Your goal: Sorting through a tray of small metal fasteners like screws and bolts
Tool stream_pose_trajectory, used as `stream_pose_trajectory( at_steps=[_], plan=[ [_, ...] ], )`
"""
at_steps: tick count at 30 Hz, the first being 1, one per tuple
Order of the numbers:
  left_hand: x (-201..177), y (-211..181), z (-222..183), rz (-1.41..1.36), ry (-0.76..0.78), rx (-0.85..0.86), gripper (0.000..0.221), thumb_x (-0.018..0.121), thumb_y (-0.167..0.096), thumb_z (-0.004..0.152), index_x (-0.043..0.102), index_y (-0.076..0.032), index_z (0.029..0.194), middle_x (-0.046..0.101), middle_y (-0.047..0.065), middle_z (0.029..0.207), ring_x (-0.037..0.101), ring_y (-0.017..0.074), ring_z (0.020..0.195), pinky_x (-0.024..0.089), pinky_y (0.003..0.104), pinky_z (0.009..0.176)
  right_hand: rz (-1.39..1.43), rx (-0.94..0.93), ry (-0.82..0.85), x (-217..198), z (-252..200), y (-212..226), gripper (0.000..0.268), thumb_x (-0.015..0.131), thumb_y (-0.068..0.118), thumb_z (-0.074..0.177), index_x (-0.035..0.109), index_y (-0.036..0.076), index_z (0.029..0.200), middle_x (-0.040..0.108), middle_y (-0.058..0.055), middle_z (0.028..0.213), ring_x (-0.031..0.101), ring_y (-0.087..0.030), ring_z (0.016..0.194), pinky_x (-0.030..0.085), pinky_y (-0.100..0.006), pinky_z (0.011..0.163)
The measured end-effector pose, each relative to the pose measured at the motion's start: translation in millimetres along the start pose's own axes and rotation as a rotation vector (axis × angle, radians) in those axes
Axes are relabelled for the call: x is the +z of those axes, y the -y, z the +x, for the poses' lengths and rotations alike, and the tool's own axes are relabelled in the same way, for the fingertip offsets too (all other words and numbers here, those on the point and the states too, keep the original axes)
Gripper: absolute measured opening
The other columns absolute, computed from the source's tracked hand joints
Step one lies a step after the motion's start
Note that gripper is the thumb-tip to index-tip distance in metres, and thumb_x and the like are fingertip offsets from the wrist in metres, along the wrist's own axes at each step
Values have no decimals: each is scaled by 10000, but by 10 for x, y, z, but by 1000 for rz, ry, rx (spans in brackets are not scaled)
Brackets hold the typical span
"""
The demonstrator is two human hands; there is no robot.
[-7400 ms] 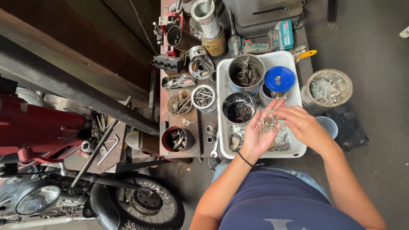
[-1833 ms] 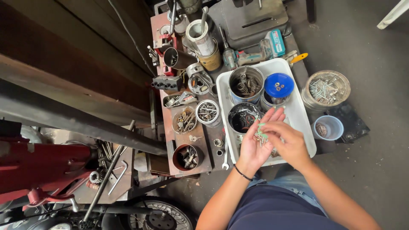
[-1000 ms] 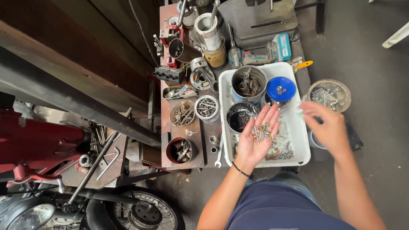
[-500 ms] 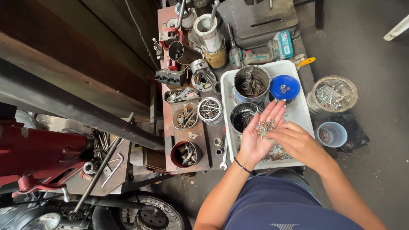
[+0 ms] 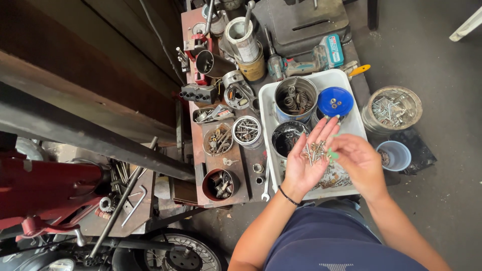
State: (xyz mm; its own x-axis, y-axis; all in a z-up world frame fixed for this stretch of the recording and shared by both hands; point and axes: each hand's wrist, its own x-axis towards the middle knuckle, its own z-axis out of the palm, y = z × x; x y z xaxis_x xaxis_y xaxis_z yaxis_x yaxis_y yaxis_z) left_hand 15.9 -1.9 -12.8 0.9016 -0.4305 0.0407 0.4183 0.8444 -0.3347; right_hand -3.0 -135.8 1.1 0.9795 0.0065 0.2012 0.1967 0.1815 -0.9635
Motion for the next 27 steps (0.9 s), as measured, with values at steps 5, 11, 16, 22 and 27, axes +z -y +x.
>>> stream_pose_trajectory(
  at_steps=[5,11,16,22,27],
  plan=[
    [13,23,-6,5,-19,-14,518,374,-226,1092,307,-11,1558,259,204,1597,280,322,1469,339,462,1170,90,73,-123,-26,-18,-2,473,626,-104,852,525,-35,1309,639,-156,924,659,-205,882,589,-369,793],
    [62,15,-35,61,-49,-23,520,378,-252,1094,326,-17,1555,289,196,1590,302,309,1464,302,432,1194,21,87,-203,-159,5,36,492,635,-99,856,530,-28,1331,622,-149,934,651,-203,883,581,-375,784],
    [129,5,-33,-52,-43,-104,520,434,-186,1089,275,-17,1555,210,193,1606,254,319,1469,306,439,1186,-158,151,-280,-488,124,239,421,630,-77,887,554,43,1283,645,-80,1018,621,-125,939,556,-244,811],
    [158,48,-39,-92,-38,-139,527,415,-210,1102,265,17,1553,201,202,1609,215,327,1483,289,455,1197,-719,61,-337,-1368,60,-81,380,633,-111,974,557,-29,1337,612,-161,1045,575,-201,952,467,-288,832],
    [154,93,-22,-83,-62,-180,541,442,-231,1096,278,6,1554,216,205,1602,247,338,1469,303,448,1190,-617,48,-472,-1801,-3,-492,326,647,-84,1007,558,-12,1312,607,-147,1037,583,-164,949,495,-251,863]
  ],
)
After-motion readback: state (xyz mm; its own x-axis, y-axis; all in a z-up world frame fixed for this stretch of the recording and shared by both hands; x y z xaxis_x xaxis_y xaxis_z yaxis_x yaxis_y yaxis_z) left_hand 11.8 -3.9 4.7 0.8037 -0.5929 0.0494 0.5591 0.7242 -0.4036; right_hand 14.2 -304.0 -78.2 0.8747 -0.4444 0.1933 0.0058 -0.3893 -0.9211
